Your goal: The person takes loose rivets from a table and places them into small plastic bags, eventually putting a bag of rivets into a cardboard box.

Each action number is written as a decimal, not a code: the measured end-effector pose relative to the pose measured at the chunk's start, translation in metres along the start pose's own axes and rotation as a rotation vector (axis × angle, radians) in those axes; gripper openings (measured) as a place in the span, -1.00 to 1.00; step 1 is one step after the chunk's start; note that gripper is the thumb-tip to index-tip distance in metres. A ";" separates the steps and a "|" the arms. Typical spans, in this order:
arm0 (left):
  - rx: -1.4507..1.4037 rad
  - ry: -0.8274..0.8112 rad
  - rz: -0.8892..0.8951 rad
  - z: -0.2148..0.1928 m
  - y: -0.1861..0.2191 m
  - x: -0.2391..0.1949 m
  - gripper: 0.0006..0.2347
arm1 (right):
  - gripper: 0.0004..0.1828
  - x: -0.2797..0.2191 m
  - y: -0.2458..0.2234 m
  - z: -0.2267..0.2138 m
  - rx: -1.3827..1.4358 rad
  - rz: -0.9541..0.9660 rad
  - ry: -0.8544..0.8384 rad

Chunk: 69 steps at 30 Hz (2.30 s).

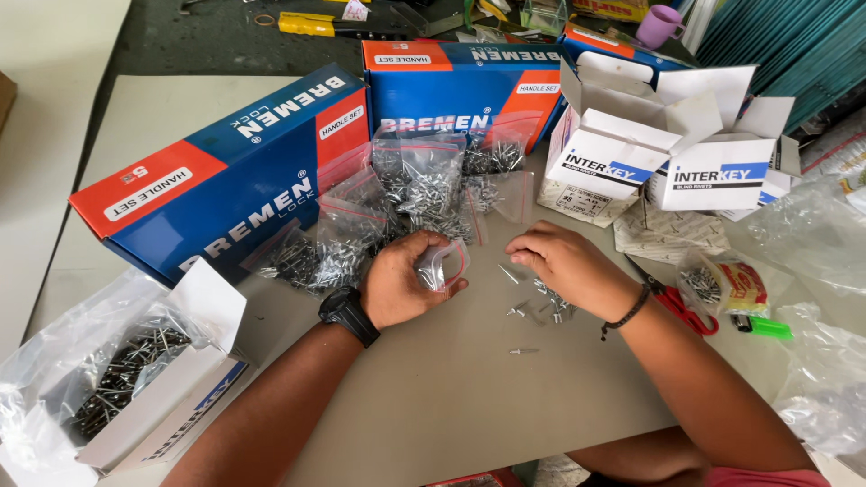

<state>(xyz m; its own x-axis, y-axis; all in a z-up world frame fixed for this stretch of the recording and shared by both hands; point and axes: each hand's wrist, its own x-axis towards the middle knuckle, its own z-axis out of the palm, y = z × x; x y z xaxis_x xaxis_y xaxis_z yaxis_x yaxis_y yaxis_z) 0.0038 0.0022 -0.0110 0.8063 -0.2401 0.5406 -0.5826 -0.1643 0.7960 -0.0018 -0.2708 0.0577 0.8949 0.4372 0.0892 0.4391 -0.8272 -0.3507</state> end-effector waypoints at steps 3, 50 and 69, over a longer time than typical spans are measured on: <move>0.008 -0.004 -0.002 0.000 0.001 0.001 -0.63 | -0.76 0.002 0.002 0.016 -0.129 0.168 -0.165; -0.098 -0.014 -0.077 0.000 -0.004 0.000 -0.63 | -0.86 -0.040 0.004 0.047 -0.302 -0.215 0.062; -0.081 -0.015 -0.070 -0.003 0.002 0.000 -0.61 | -0.72 -0.038 -0.064 -0.047 -0.027 -0.239 -0.082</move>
<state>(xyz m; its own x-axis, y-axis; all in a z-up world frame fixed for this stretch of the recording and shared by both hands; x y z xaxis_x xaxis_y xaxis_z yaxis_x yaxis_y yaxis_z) 0.0031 0.0051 -0.0083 0.8427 -0.2455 0.4792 -0.5143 -0.1038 0.8513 -0.0598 -0.2510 0.1201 0.7565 0.6477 0.0904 0.6403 -0.7054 -0.3040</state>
